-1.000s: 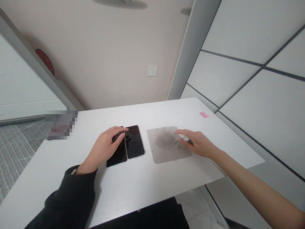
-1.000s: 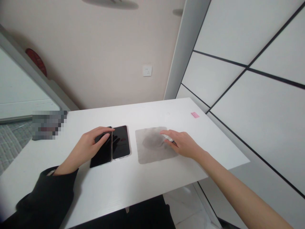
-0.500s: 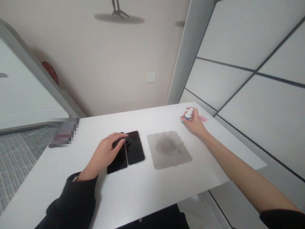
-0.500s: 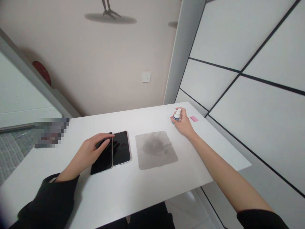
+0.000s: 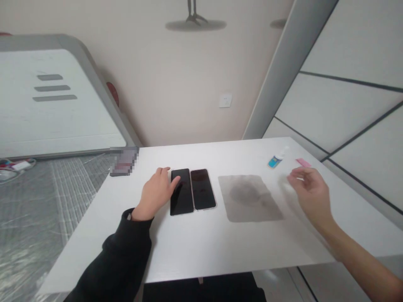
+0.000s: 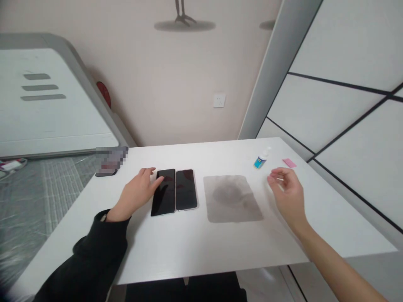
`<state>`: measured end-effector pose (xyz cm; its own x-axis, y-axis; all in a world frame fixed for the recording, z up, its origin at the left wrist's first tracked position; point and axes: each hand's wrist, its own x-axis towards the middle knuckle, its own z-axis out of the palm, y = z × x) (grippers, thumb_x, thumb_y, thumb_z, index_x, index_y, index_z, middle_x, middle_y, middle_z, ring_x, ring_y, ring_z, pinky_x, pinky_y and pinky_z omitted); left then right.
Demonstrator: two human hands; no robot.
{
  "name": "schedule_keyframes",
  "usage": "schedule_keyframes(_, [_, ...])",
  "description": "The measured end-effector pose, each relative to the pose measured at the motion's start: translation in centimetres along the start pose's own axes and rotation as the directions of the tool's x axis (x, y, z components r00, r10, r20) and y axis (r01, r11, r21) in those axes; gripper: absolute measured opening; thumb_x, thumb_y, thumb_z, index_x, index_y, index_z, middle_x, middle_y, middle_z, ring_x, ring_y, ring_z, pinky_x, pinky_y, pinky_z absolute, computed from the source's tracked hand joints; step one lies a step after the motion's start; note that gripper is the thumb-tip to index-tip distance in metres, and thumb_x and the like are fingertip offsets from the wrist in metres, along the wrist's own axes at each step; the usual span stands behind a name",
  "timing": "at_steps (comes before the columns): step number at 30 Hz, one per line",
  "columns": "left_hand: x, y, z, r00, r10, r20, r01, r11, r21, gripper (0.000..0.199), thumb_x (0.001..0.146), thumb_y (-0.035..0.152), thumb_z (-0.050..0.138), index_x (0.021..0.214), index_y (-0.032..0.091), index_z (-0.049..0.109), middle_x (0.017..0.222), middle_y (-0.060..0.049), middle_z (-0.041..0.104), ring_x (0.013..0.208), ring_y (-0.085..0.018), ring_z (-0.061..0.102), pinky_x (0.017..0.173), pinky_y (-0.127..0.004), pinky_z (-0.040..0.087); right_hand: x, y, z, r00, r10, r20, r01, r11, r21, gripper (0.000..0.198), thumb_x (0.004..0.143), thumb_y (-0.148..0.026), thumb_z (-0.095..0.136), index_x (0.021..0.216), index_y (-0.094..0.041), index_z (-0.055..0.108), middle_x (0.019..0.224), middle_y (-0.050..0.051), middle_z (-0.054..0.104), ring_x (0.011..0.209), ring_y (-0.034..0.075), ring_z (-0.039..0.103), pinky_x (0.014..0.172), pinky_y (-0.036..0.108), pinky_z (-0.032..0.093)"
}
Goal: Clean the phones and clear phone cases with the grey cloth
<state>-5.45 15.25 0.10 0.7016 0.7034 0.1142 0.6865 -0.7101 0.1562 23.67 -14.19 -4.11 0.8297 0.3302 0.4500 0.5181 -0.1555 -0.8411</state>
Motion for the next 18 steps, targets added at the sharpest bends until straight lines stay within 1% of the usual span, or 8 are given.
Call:
schedule_keyframes(1, [-0.4, 0.5, 0.1, 1.000, -0.008, 0.020, 0.006, 0.996, 0.093, 0.055, 0.100, 0.052, 0.043, 0.126, 0.007, 0.058, 0.121, -0.023, 0.063, 0.107, -0.036, 0.066, 0.087, -0.044, 0.054, -0.4, -0.8, 0.7, 0.992, -0.014, 0.125, 0.019, 0.999, -0.036, 0.019, 0.086, -0.043, 0.066, 0.095, -0.027, 0.060, 0.099, 0.008, 0.067, 0.095, 0.029, 0.066, 0.091, 0.050, 0.053])
schedule_keyframes(3, [-1.1, 1.4, 0.2, 0.998, -0.019, 0.055, 0.008, 0.982, 0.189, 0.066, 0.096, 0.065, 0.044, 0.119, 0.005, 0.061, 0.115, -0.024, 0.062, 0.106, -0.039, 0.064, 0.084, -0.044, 0.054, -0.7, -2.1, 2.5, 0.935, -0.079, 0.347, 0.120, 0.988, -0.098, 0.017, 0.089, -0.041, 0.061, 0.099, -0.027, 0.062, 0.099, 0.009, 0.070, 0.094, 0.030, 0.068, 0.090, 0.050, 0.054])
schedule_keyframes(5, [-1.4, 1.7, 0.2, 0.997, -0.014, 0.076, -0.002, 0.978, 0.208, 0.071, 0.092, 0.069, 0.047, 0.117, 0.004, 0.061, 0.115, -0.025, 0.061, 0.107, -0.040, 0.063, 0.083, -0.043, 0.053, -0.4, -2.9, 4.2, 0.867, -0.147, 0.476, 0.241, 0.960, -0.142, 0.018, 0.090, -0.037, 0.059, 0.102, -0.025, 0.064, 0.103, 0.009, 0.071, 0.097, 0.031, 0.068, 0.091, 0.050, 0.053])
schedule_keyframes(6, [-1.3, 1.5, 0.2, 0.997, -0.010, 0.081, -0.006, 0.979, 0.203, 0.071, 0.092, 0.069, 0.049, 0.118, 0.004, 0.060, 0.115, -0.025, 0.060, 0.107, -0.040, 0.062, 0.083, -0.043, 0.053, -0.1, -3.0, 4.8, 0.846, -0.165, 0.508, 0.281, 0.946, -0.160, 0.019, 0.090, -0.036, 0.058, 0.103, -0.025, 0.064, 0.105, 0.009, 0.071, 0.099, 0.031, 0.068, 0.091, 0.050, 0.052])
schedule_keyframes(8, [-0.8, 0.8, 0.3, 0.996, -0.006, 0.092, -0.010, 0.984, 0.176, 0.069, 0.093, 0.065, 0.051, 0.122, 0.003, 0.058, 0.118, -0.025, 0.059, 0.109, -0.039, 0.062, 0.086, -0.043, 0.051, 0.4, -3.0, 5.5, 0.832, -0.166, 0.529, 0.308, 0.932, -0.192, 0.021, 0.090, -0.036, 0.056, 0.105, -0.024, 0.064, 0.106, 0.009, 0.071, 0.101, 0.031, 0.068, 0.092, 0.049, 0.052])
schedule_keyframes(12, [0.1, -0.8, 0.4, 0.993, -0.003, 0.116, -0.010, 0.993, 0.114, 0.058, 0.097, 0.056, 0.049, 0.128, 0.006, 0.054, 0.122, -0.022, 0.058, 0.111, -0.035, 0.062, 0.090, -0.039, 0.049, 0.4, -2.7, 5.3, 0.816, -0.169, 0.553, 0.333, 0.919, -0.211, 0.020, 0.091, -0.037, 0.056, 0.105, -0.024, 0.065, 0.106, 0.008, 0.071, 0.102, 0.030, 0.067, 0.093, 0.047, 0.051])
schedule_keyframes(14, [0.1, -0.9, 0.4, 0.994, -0.020, 0.110, 0.005, 0.991, 0.134, 0.055, 0.099, 0.054, 0.045, 0.126, 0.007, 0.055, 0.122, -0.022, 0.058, 0.111, -0.035, 0.062, 0.089, -0.039, 0.049, 0.2, -2.9, 5.0, 0.796, -0.181, 0.578, 0.355, 0.913, -0.202, 0.019, 0.093, -0.037, 0.057, 0.104, -0.025, 0.065, 0.108, 0.008, 0.071, 0.104, 0.030, 0.066, 0.095, 0.047, 0.051])
schedule_keyframes(18, [-0.5, 0.0, 0.2, 0.996, -0.063, 0.060, 0.050, 0.980, 0.195, 0.066, 0.095, 0.065, 0.044, 0.123, 0.007, 0.057, 0.120, -0.025, 0.058, 0.112, -0.039, 0.059, 0.087, -0.043, 0.049, -0.1, -4.1, 5.2, 0.759, -0.176, 0.627, 0.365, 0.913, -0.185, 0.017, 0.094, -0.037, 0.056, 0.102, -0.025, 0.065, 0.109, 0.008, 0.071, 0.105, 0.029, 0.066, 0.095, 0.047, 0.050])
